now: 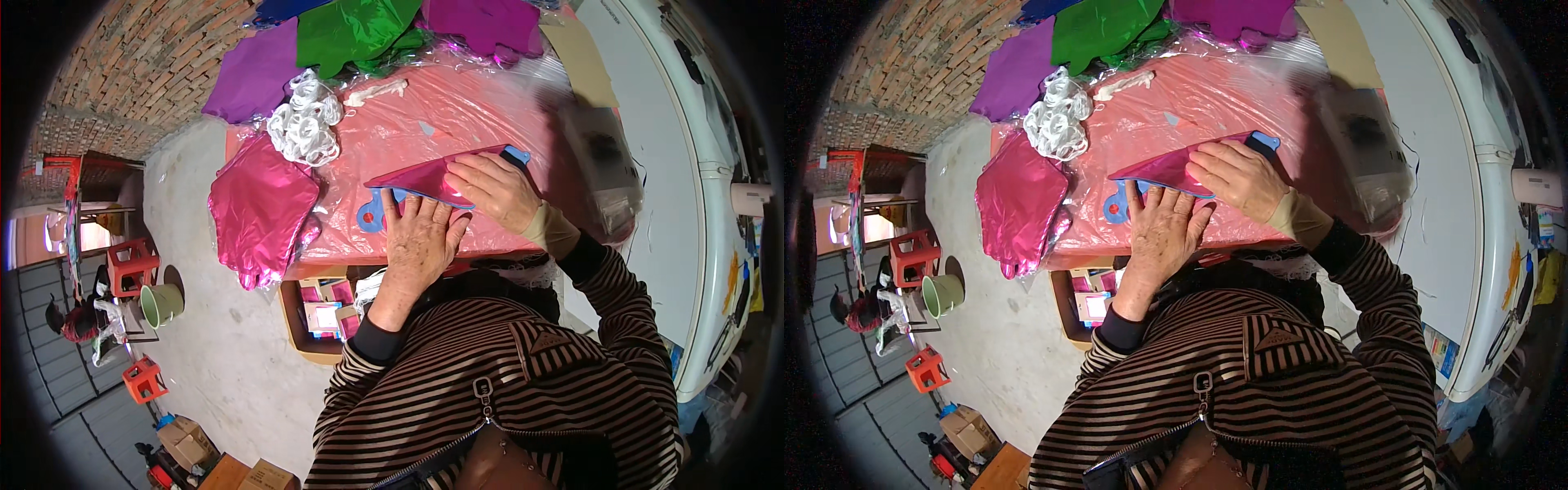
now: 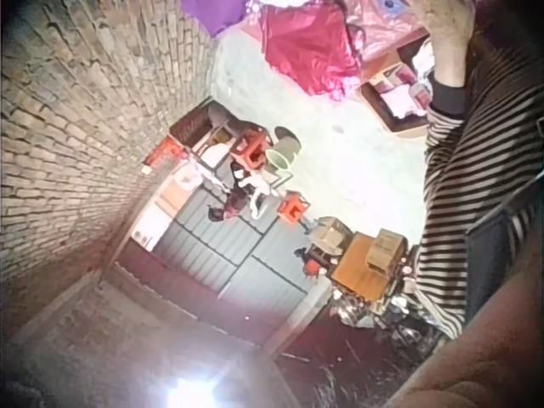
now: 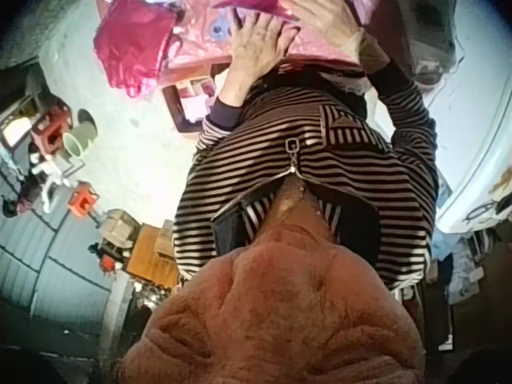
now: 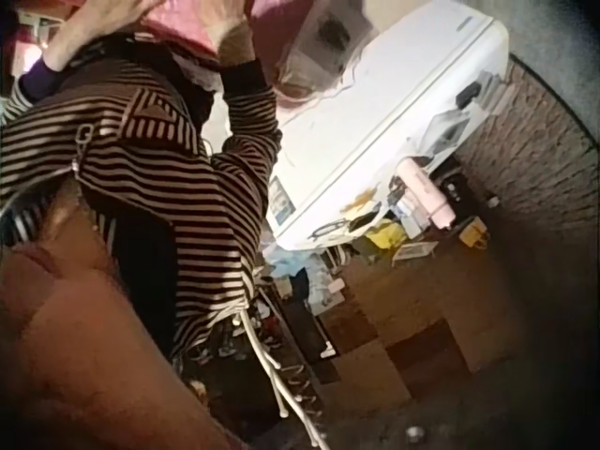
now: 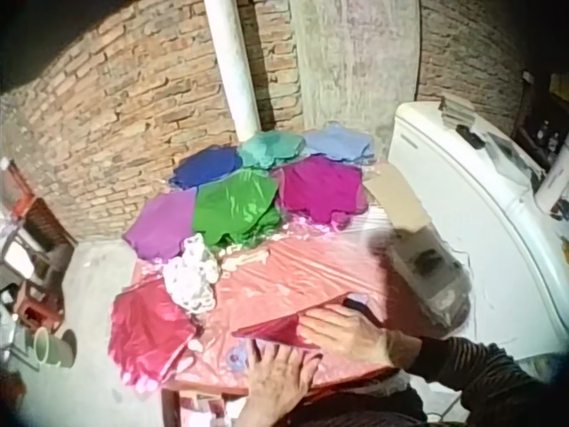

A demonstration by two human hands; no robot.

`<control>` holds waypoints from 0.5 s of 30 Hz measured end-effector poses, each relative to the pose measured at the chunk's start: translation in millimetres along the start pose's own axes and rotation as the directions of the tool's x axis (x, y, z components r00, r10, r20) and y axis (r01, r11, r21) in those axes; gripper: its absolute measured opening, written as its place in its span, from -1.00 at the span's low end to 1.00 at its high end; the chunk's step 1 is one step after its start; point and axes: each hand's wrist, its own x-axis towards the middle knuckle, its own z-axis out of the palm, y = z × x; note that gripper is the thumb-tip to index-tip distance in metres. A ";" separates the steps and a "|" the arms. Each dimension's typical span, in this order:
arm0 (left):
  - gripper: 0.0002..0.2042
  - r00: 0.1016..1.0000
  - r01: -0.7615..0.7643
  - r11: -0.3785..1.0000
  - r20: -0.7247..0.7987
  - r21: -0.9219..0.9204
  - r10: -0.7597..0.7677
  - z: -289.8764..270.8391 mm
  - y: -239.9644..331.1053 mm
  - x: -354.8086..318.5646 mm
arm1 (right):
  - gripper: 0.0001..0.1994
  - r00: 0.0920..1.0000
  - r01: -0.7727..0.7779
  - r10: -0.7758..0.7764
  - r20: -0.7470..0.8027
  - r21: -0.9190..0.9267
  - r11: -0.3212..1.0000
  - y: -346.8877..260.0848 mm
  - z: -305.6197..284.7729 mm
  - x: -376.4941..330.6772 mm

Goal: The person folds a deflated foil balloon by hand, places it onto a cardboard packaging card, fits it into a plastic sleeve, and then sorts other deflated balloons on the table.

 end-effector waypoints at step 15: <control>-0.50 1.000 0.007 0.998 -0.012 0.058 -0.007 -1.4 0.9 -2.6 | -0.62 1.000 -0.012 0.012 0.005 -0.009 1.000 2.2 -3.0 0.4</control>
